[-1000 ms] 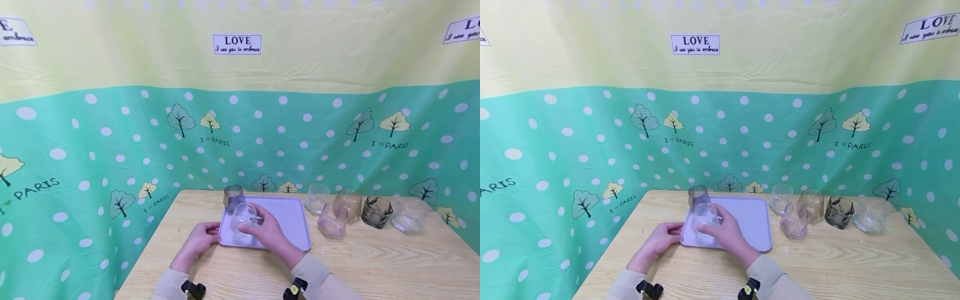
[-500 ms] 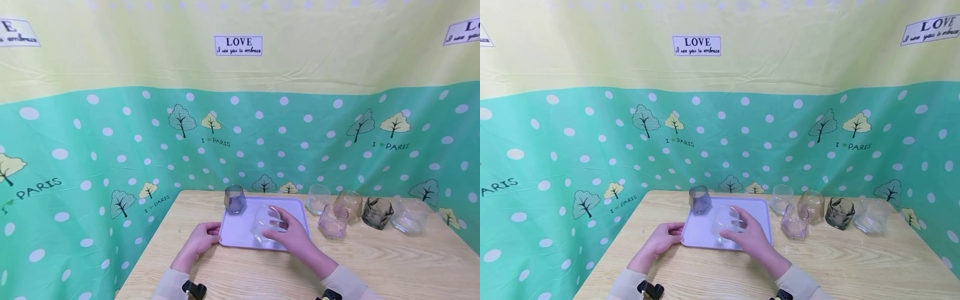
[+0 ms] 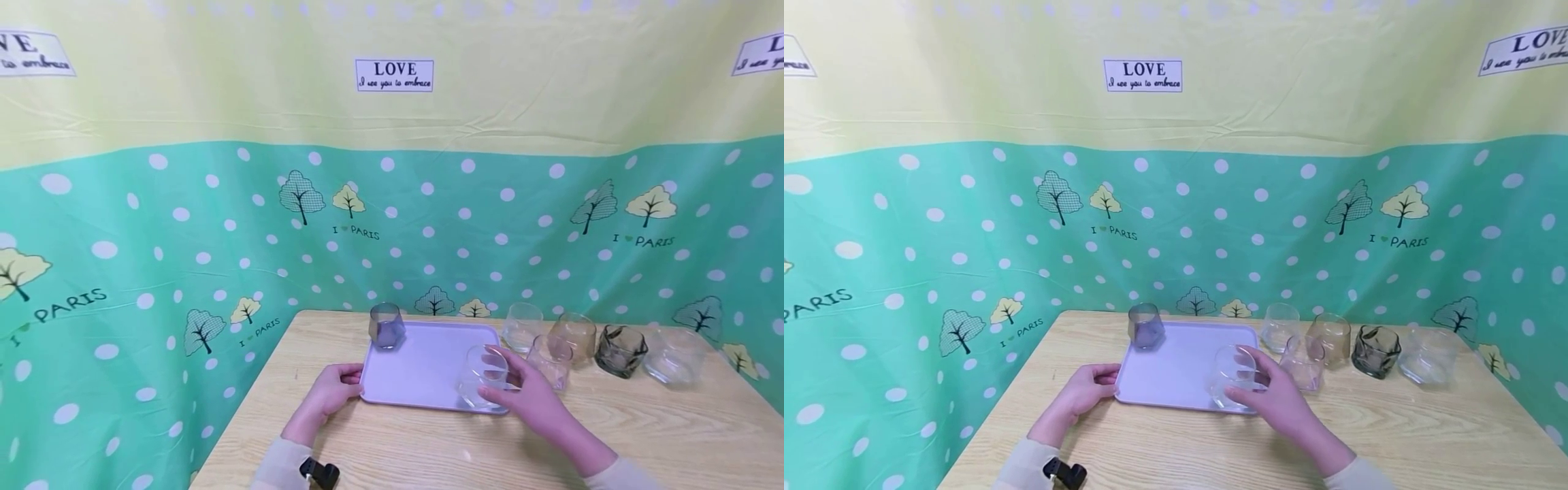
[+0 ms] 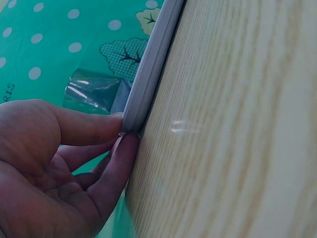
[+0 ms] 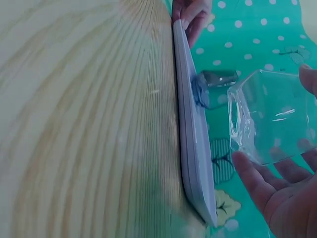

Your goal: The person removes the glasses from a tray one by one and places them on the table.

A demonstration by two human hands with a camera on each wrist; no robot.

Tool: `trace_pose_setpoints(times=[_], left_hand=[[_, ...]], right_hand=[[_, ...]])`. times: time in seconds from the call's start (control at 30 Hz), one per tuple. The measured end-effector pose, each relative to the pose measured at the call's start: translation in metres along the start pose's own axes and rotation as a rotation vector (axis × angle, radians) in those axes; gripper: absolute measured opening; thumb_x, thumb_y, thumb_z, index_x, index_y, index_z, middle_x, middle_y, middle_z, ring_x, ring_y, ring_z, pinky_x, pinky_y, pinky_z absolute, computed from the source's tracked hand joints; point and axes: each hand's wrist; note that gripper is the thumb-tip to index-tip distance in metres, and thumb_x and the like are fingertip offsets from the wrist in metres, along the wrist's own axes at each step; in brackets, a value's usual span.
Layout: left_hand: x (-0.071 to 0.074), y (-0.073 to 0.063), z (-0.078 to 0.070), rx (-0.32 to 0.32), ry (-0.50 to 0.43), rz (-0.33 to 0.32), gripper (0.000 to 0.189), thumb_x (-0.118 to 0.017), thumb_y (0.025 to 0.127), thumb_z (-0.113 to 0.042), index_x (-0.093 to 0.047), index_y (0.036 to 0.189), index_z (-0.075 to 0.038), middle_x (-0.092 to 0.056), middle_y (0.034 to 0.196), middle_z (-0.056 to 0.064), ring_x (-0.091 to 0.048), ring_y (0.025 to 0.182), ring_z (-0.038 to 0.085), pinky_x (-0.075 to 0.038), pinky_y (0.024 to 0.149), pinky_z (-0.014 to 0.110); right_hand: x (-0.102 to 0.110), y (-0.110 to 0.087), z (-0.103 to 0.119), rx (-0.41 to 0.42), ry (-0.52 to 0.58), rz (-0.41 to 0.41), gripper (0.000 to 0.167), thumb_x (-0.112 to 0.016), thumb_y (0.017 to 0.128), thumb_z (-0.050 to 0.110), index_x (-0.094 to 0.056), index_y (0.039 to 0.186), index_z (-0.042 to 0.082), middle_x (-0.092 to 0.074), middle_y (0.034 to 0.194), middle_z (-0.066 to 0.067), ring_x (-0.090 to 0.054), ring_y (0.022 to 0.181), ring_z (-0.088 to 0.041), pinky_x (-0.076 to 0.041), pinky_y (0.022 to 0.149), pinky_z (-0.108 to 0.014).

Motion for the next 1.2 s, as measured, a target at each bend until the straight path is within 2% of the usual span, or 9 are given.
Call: trace_pose_setpoints(times=[0.27, 0.37, 0.57, 0.8, 0.87, 0.93, 1.03, 1.1, 1.2], left_hand=[[0.000, 0.000, -0.002, 0.008, -0.002, -0.001, 0.047, -0.077, 0.091, 0.006, -0.067, 0.136, 0.010, -0.072, 0.112, 0.009, -0.066, 0.103, 0.021, -0.059, 0.089, 0.037], [0.000, 0.000, -0.002, 0.006, -0.002, -0.001, 0.046, -0.077, 0.091, 0.006, -0.067, 0.136, 0.009, -0.072, 0.112, 0.009, -0.067, 0.103, 0.021, -0.059, 0.089, 0.037], [-0.001, -0.001, -0.003, 0.011, 0.001, -0.003, 0.046, -0.077, 0.091, 0.005, -0.067, 0.136, 0.009, -0.072, 0.111, 0.008, -0.066, 0.102, 0.021, -0.059, 0.089, 0.036], [-0.001, -0.001, -0.002, 0.005, 0.005, -0.006, 0.046, -0.076, 0.090, 0.007, -0.067, 0.135, 0.011, -0.072, 0.110, 0.010, -0.066, 0.102, 0.022, -0.059, 0.088, 0.035], [-0.001, -0.002, -0.002, 0.003, 0.006, -0.007, 0.046, -0.076, 0.090, 0.007, -0.067, 0.135, 0.011, -0.072, 0.110, 0.010, -0.066, 0.102, 0.022, -0.059, 0.088, 0.035], [-0.001, -0.002, -0.003, 0.000, 0.010, -0.006, 0.046, -0.076, 0.090, 0.007, -0.067, 0.135, 0.011, -0.072, 0.110, 0.009, -0.066, 0.102, 0.022, -0.059, 0.088, 0.036], [-0.001, -0.002, -0.003, 0.004, 0.009, -0.008, 0.046, -0.076, 0.090, 0.007, -0.067, 0.135, 0.010, -0.072, 0.110, 0.009, -0.066, 0.102, 0.021, -0.059, 0.088, 0.036], [-0.001, -0.002, -0.002, 0.001, 0.012, -0.006, 0.046, -0.076, 0.090, 0.007, -0.067, 0.135, 0.010, -0.072, 0.110, 0.009, -0.066, 0.102, 0.021, -0.059, 0.088, 0.036], [-0.001, -0.002, -0.001, -0.006, 0.007, -0.001, 0.046, -0.077, 0.090, 0.007, -0.067, 0.135, 0.011, -0.072, 0.110, 0.009, -0.067, 0.102, 0.021, -0.059, 0.087, 0.035]], right_hand=[[0.037, -0.022, -0.004, 0.024, -0.113, -0.012, 0.081, -0.088, 0.091, 0.020, -0.047, 0.160, 0.010, -0.060, 0.149, -0.023, -0.067, 0.125, -0.037, -0.060, 0.089, -0.027], [0.051, -0.029, -0.007, 0.015, -0.159, -0.027, 0.082, -0.089, 0.089, 0.021, -0.048, 0.160, 0.012, -0.062, 0.146, -0.024, -0.071, 0.118, -0.031, -0.061, 0.085, -0.029], [0.081, -0.045, -0.017, 0.008, -0.252, -0.046, 0.083, -0.089, 0.089, 0.022, -0.048, 0.160, 0.013, -0.062, 0.142, -0.026, -0.070, 0.104, -0.009, -0.063, 0.078, -0.031], [0.117, -0.058, -0.027, 0.069, -0.294, -0.039, 0.077, -0.084, 0.094, 0.013, -0.045, 0.159, 0.002, -0.060, 0.143, -0.029, -0.070, 0.101, -0.004, -0.063, 0.076, -0.031], [0.128, -0.061, -0.031, 0.084, -0.302, -0.044, 0.075, -0.083, 0.094, 0.012, -0.044, 0.158, 0.002, -0.065, 0.142, -0.016, -0.070, 0.102, -0.002, -0.063, 0.076, -0.031], [0.138, -0.062, -0.035, 0.086, -0.294, -0.048, 0.075, -0.082, 0.095, 0.011, -0.043, 0.159, 0.002, -0.067, 0.140, 0.005, -0.069, 0.104, 0.001, -0.064, 0.076, -0.032], [0.152, -0.063, -0.042, 0.065, -0.302, -0.066, 0.076, -0.080, 0.097, 0.012, -0.039, 0.160, 0.002, -0.060, 0.133, 0.030, -0.067, 0.105, 0.005, -0.063, 0.076, -0.031], [0.160, -0.063, -0.046, 0.029, -0.317, -0.080, 0.078, -0.079, 0.099, 0.015, -0.036, 0.162, 0.001, -0.063, 0.138, 0.021, -0.065, 0.105, 0.007, -0.063, 0.077, -0.030], [0.171, -0.063, -0.049, -0.040, -0.399, -0.115, 0.083, -0.079, 0.100, 0.027, -0.033, 0.163, 0.001, -0.063, 0.148, -0.011, -0.059, 0.102, 0.015, -0.059, 0.078, -0.025]])
Point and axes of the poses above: each hand's wrist, its own y-axis towards the middle knuckle, its own x-axis out of the back of the hand, z = x × y
